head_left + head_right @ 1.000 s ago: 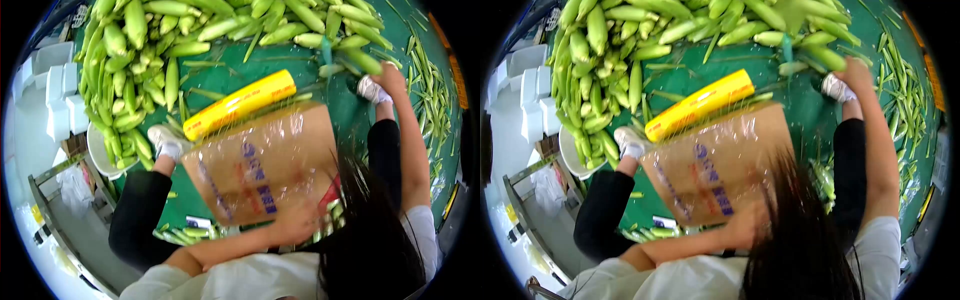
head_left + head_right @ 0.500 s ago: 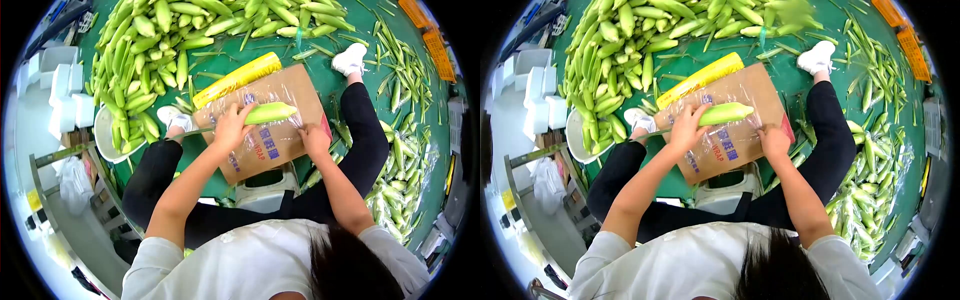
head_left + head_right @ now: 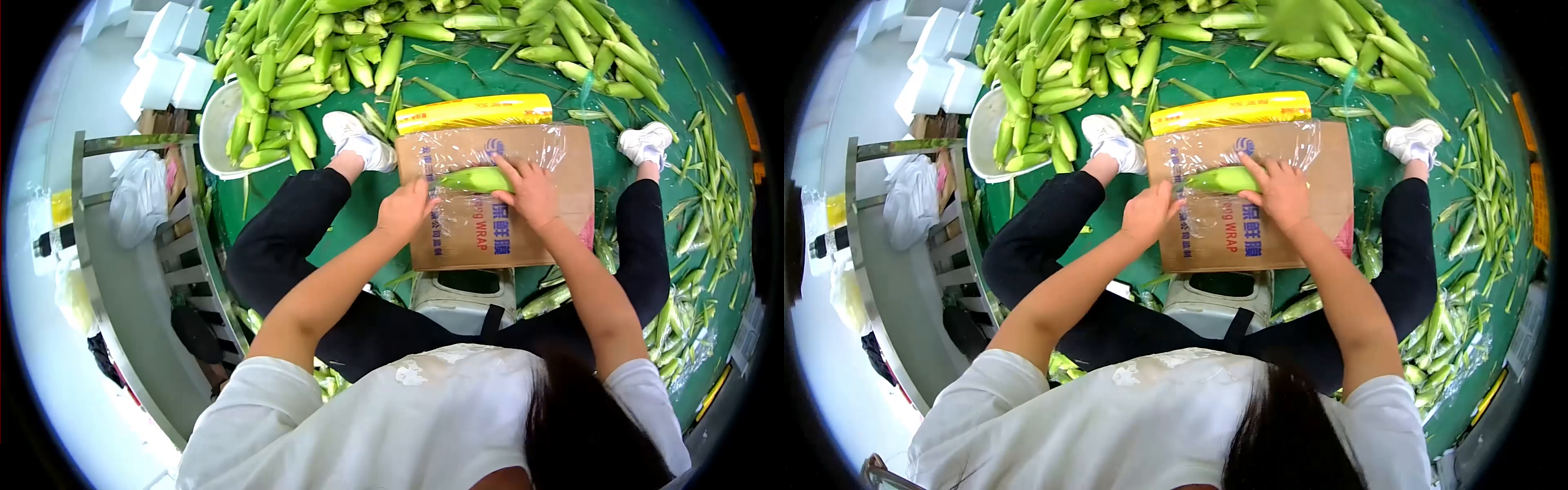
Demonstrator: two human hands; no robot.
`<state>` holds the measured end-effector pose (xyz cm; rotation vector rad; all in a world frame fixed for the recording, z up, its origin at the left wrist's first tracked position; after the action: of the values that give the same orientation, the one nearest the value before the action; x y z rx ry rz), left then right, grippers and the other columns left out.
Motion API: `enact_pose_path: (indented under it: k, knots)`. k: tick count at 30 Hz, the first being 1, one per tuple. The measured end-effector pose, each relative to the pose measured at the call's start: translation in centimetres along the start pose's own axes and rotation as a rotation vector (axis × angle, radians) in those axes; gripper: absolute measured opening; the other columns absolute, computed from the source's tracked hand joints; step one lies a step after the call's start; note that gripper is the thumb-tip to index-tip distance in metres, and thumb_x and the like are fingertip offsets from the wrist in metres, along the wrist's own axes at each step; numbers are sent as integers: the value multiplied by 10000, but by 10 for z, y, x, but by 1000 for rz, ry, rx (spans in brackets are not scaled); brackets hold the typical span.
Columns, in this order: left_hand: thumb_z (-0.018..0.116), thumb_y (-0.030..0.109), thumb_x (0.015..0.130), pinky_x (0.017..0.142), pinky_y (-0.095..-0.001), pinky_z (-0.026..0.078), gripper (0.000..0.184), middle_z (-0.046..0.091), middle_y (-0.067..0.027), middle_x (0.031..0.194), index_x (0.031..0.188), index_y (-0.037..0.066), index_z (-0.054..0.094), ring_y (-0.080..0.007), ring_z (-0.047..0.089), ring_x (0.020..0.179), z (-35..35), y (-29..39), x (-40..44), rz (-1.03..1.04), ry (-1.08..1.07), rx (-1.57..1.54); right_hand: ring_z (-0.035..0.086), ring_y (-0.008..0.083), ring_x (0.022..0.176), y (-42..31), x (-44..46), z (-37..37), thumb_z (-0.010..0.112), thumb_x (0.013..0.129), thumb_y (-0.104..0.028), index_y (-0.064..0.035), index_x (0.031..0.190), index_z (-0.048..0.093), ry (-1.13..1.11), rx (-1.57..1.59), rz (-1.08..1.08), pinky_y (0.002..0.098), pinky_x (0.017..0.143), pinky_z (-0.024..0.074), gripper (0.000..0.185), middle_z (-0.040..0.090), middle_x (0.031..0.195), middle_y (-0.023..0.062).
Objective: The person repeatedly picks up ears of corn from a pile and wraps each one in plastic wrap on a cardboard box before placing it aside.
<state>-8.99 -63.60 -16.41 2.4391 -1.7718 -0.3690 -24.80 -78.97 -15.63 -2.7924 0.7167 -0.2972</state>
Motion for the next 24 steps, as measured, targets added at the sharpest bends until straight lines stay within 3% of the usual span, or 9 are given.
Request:
enact_pose_path:
  k: [2,8,10,11,15,17,19,21,24]
  knots:
    - [605,356,984,521,-430,526,297,631,-71,679,825,123,513,-284,663,602,-19,3,-9,260,82,71,604,248,992,-4,-2,3,723,790,-517,-292,1374,588,14,-16,-54,424,851,478,641,627,1082,31]
    - [531,321,991,595,-476,560,236,720,-108,803,924,135,660,-328,711,686,-1,-64,43,-54,-202,203,605,244,1068,-27,7,14,655,859,-542,-269,1358,597,-161,-1,64,430,870,480,572,632,1134,47]
    - [540,327,978,633,-484,567,250,741,-119,887,927,138,696,-349,717,720,-10,-53,28,329,-359,258,602,245,1062,-23,-2,13,655,857,-544,-271,1366,594,-79,-9,-4,432,864,477,580,630,1122,48]
    - [539,309,969,639,-457,565,237,747,-122,917,964,170,732,-327,723,724,34,-166,30,60,-567,598,600,245,1060,-23,-9,12,655,857,-545,-273,1369,593,-41,-6,-26,434,862,476,584,630,1116,49]
    - [604,414,976,792,-398,578,440,730,-153,1169,1270,99,691,-262,733,975,-186,-441,-27,-705,-377,598,596,239,1039,-11,-23,4,669,850,-541,-332,1409,570,-53,-69,-75,442,859,451,606,619,1108,51]
    - [667,398,936,1004,-399,510,580,498,-190,1509,1422,95,574,-306,584,1286,-179,-308,-32,-158,-258,1142,600,241,1042,-14,-26,11,666,853,-546,-347,1410,567,-106,13,-42,438,865,449,599,618,1118,56]
    - [686,266,877,1015,-420,498,536,499,-192,1490,1379,104,588,-320,565,1289,-112,-179,-20,37,-155,835,604,242,1041,-6,-9,4,662,857,-548,-353,1400,573,-85,19,-18,433,865,449,583,617,1119,58]
    - [654,151,810,677,-447,540,249,682,-79,869,1052,96,643,-252,680,798,-26,-18,-17,300,-560,571,608,244,1035,-8,-13,-1,659,861,-549,-351,1379,586,-63,0,-13,426,859,452,559,616,1111,59]
    - [692,250,798,861,-416,465,273,639,-46,1094,1048,147,650,-235,611,1071,5,85,-50,581,-44,-44,609,250,1025,-4,-13,1,654,858,-557,-338,1354,600,20,33,-16,418,855,458,544,611,1095,59]
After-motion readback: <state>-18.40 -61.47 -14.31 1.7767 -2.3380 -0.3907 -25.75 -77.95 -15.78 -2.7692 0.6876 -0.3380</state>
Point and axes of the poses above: each hand's wrist, its own x-axis towards the middle knuckle, its own z-axis out of the palm, y = z × x, the point moved 10 cm from there along x, towards the middle knuckle
